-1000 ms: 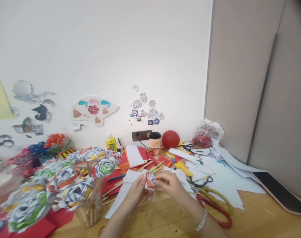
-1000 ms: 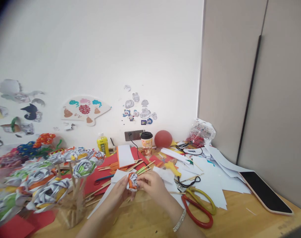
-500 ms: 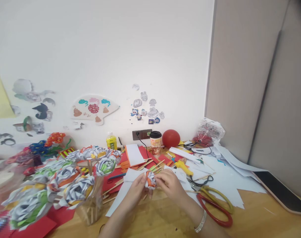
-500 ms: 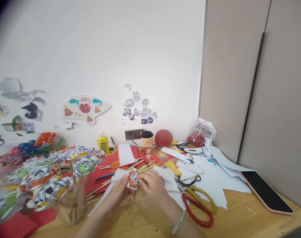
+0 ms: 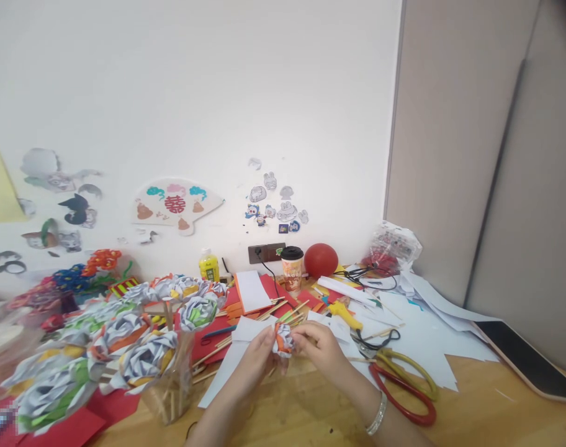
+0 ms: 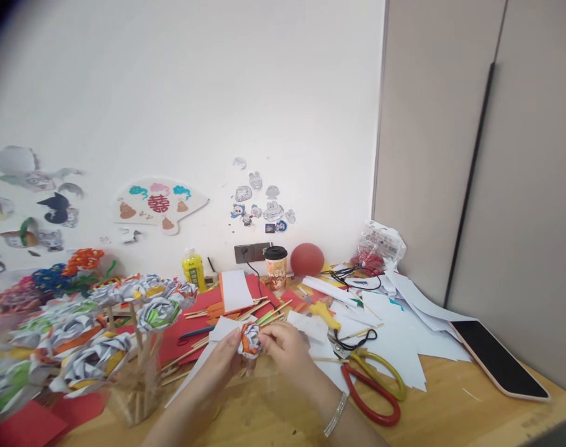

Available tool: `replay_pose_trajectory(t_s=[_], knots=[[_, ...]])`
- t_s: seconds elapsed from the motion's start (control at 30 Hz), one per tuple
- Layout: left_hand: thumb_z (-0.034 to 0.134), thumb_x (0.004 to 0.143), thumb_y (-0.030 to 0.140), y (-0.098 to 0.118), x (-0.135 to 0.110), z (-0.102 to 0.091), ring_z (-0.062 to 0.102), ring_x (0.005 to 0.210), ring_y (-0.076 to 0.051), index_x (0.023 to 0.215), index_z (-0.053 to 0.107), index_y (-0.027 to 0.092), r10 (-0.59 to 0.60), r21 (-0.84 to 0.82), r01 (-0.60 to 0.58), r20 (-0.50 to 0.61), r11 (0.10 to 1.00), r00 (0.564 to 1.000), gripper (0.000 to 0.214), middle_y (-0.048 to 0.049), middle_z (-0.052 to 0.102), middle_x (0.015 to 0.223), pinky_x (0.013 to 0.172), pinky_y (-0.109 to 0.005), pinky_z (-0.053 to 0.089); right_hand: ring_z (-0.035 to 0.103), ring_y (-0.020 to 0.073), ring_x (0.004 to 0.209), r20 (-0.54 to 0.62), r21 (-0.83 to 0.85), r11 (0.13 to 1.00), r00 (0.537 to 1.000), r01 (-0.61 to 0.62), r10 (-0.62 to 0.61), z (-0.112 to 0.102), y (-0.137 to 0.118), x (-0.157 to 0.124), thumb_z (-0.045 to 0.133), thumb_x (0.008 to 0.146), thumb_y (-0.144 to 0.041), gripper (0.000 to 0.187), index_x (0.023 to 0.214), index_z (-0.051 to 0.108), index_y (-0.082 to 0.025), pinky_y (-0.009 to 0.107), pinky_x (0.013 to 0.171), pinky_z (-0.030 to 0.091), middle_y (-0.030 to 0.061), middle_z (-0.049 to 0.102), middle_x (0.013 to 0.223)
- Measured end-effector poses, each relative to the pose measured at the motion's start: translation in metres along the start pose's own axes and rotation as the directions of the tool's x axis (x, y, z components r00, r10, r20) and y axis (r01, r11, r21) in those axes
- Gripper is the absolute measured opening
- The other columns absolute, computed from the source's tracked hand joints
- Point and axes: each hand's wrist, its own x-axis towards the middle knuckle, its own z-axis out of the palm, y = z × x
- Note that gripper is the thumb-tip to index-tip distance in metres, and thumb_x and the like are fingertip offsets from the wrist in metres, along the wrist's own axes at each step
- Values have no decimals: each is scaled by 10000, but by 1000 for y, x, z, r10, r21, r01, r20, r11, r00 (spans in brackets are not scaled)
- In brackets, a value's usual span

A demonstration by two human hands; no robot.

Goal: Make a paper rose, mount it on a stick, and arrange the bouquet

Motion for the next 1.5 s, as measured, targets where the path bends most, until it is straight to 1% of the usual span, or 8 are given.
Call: replay_pose_trajectory(t_s=[0.27, 0.53, 0.8, 1.0, 1.13, 1.3, 1.4, 1.5], knots=[[519, 761, 605, 2, 1, 4, 485, 438, -88, 777, 547, 150, 8, -17, -8, 34, 1000, 999, 457, -6, 592, 681, 435, -241, 393, 525, 153, 679, -16, -62, 998, 1000, -3, 2, 2, 0, -2, 418, 916, -412, 367, 671, 576, -190, 259, 669, 392, 5, 568, 647], [522, 756, 611, 2, 0, 3, 464, 428, -86, 759, 521, 167, 1, -40, -1, 10, 999, 1000, 444, 32, 534, 594, 440, -232, 383, 565, 168, 712, -5, 94, 994, 998, -62, 62, 3, -1, -1, 533, 844, -435, 288, 728, 628, -189, 266, 689, 433, 21, 621, 714], [427, 836, 563, -2, 0, -2, 479, 447, -94, 789, 525, 163, 0, 12, 0, 22, 1000, 1000, 414, 2, 564, 657, 442, -233, 336, 540, 146, 652, 32, 140, 988, 997, -68, 64, 1, -2, -1, 480, 880, -408, 322, 685, 609, -186, 249, 656, 423, -2, 566, 638], [437, 823, 577, 0, 0, -2, 470, 463, -90, 807, 536, 166, 5, 45, -6, 41, 999, 999, 423, -6, 584, 697, 446, -229, 292, 583, 151, 669, 103, 291, 941, 984, -172, 148, -1, 4, 1, 585, 813, -367, 203, 785, 658, -180, 245, 628, 456, 9, 631, 701], [470, 786, 611, 3, -1, 0, 460, 452, -95, 782, 527, 175, -16, 62, 15, 14, 998, 1000, 440, 25, 537, 613, 452, -231, 294, 610, 171, 742, 76, 273, 945, 984, -179, 164, -1, 4, 1, 651, 757, -324, 141, 780, 663, -186, 262, 676, 479, 24, 665, 779], [476, 786, 605, 4, -2, 0, 478, 462, -92, 779, 520, 175, -14, 64, 13, 13, 998, 1000, 432, 36, 530, 629, 468, -231, 322, 615, 178, 746, 47, 140, 986, 995, -95, 89, -5, -2, 1, 642, 769, -311, 130, 765, 667, -184, 283, 700, 474, 41, 682, 784], [476, 779, 614, 1, 0, -3, 491, 454, -96, 788, 515, 179, -32, 76, 31, 16, 997, 999, 437, 44, 534, 629, 468, -237, 339, 583, 173, 720, 8, -102, 989, 995, 104, -104, -9, -4, 2, 596, 825, -326, 174, 733, 656, -191, 310, 725, 431, 34, 669, 727], [506, 759, 616, -2, 2, -5, 495, 438, -100, 786, 505, 181, -51, 64, 51, -2, 997, 999, 436, 47, 550, 631, 459, -243, 353, 524, 155, 646, 37, -344, 883, 944, 320, -328, -9, -3, 3, 516, 888, -308, 248, 697, 625, -192, 319, 724, 381, 12, 620, 620]])
